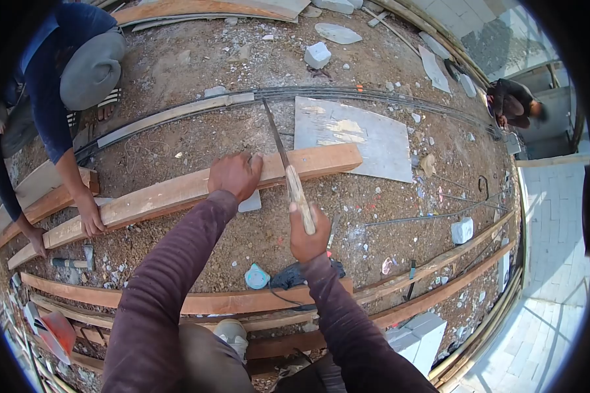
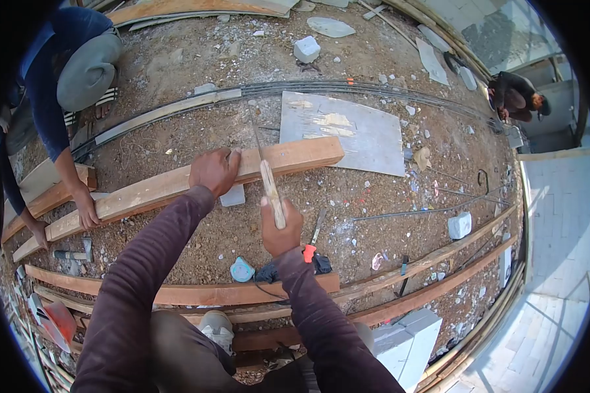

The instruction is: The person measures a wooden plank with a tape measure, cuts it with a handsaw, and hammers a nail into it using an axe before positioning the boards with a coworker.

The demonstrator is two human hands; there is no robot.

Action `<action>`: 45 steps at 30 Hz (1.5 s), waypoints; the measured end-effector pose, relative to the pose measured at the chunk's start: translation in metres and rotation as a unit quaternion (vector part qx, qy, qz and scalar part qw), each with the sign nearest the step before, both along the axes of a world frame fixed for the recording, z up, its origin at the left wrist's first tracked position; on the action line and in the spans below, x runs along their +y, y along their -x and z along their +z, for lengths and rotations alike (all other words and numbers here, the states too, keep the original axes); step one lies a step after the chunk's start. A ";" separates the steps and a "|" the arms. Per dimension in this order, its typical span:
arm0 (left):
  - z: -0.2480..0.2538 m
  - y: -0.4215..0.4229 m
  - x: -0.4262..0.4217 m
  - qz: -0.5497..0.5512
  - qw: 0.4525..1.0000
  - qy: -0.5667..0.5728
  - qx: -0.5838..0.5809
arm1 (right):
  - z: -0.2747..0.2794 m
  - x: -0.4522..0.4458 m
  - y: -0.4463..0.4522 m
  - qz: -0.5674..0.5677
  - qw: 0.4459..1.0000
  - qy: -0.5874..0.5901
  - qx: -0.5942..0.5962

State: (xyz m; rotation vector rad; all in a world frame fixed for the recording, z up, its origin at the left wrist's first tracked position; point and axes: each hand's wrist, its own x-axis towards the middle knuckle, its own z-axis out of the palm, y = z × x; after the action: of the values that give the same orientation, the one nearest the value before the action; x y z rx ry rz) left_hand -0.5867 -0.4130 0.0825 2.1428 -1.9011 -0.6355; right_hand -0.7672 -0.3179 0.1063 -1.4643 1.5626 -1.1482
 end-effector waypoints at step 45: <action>-0.005 -0.003 -0.004 0.009 0.999 0.032 -0.011 | 0.022 0.155 0.064 0.014 0.998 -0.049 0.028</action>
State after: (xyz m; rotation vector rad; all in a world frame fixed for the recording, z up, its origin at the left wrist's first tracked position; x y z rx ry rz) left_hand -0.5840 -0.4168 0.0778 2.1350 -1.8840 -0.5423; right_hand -0.8311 -0.1627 0.1280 -1.4609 1.6090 -1.0089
